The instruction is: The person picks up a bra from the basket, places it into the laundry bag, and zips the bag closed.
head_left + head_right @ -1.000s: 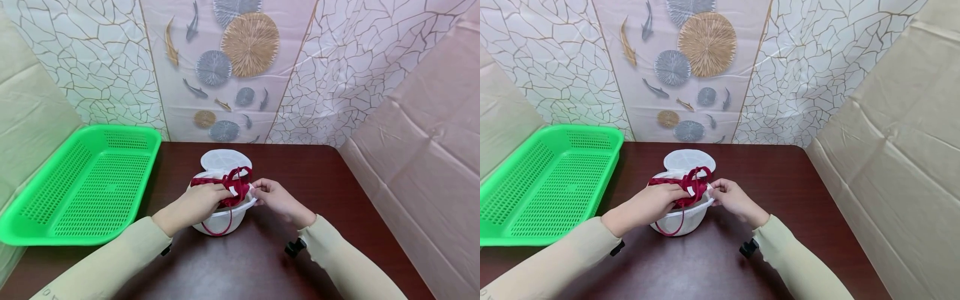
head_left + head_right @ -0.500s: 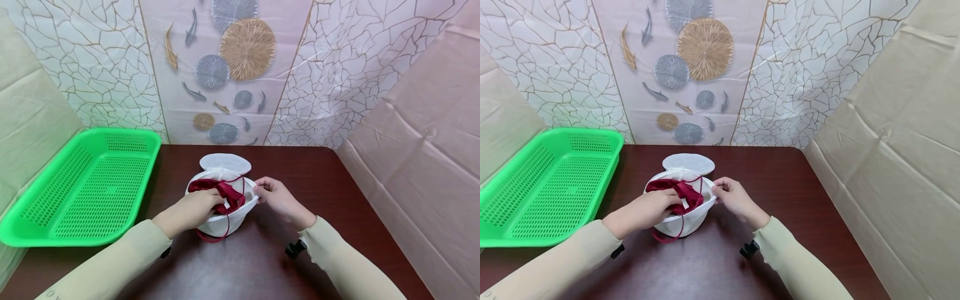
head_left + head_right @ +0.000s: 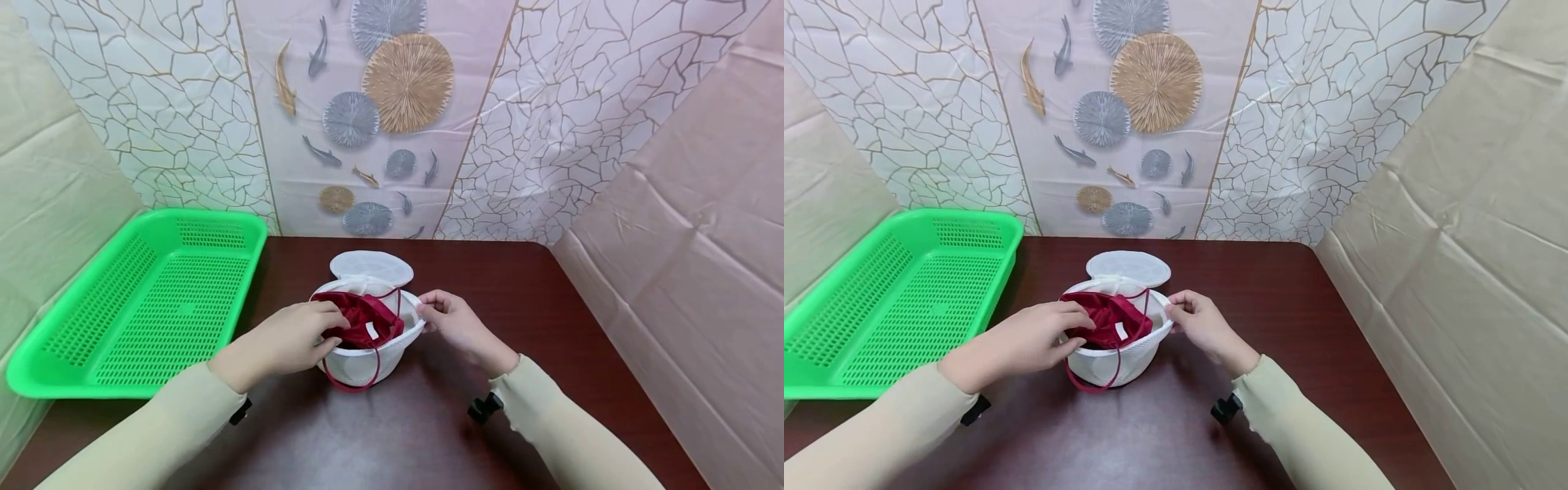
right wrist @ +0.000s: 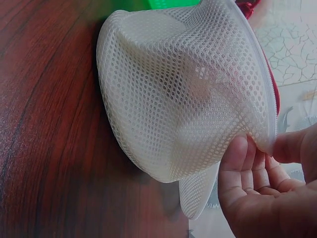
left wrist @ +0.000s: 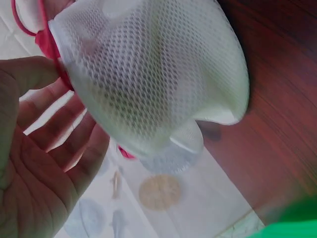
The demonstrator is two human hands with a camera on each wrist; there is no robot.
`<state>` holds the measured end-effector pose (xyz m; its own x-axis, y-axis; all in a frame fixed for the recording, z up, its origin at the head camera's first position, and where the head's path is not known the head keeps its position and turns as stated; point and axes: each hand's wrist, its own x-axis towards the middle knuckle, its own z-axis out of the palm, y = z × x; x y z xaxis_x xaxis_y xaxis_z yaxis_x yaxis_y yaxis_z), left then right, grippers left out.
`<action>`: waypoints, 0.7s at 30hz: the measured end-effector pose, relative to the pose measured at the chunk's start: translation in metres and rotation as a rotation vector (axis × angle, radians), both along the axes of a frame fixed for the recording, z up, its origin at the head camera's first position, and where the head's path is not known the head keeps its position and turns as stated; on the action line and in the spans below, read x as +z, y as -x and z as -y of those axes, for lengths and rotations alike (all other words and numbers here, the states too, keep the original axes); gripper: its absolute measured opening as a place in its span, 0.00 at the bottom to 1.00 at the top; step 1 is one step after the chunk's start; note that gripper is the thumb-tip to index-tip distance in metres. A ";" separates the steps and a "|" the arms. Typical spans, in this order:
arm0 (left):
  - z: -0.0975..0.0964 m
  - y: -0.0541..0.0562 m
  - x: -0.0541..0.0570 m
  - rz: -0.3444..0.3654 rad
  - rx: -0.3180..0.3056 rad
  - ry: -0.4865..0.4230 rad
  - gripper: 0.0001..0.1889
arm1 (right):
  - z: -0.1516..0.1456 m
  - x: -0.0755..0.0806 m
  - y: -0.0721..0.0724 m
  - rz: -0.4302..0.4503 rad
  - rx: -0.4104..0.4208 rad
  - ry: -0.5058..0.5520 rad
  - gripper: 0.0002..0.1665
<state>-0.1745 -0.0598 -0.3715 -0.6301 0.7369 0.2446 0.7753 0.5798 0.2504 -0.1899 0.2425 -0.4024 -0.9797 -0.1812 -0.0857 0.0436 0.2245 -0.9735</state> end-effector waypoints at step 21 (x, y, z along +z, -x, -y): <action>0.017 0.000 -0.007 -0.059 0.005 -0.021 0.10 | 0.000 -0.003 0.002 0.011 0.004 -0.025 0.11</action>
<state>-0.1743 -0.0770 -0.3787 -0.6175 0.7285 0.2968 0.7865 0.5785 0.2163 -0.1918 0.2430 -0.4054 -0.9780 -0.1823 -0.1013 0.0537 0.2492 -0.9670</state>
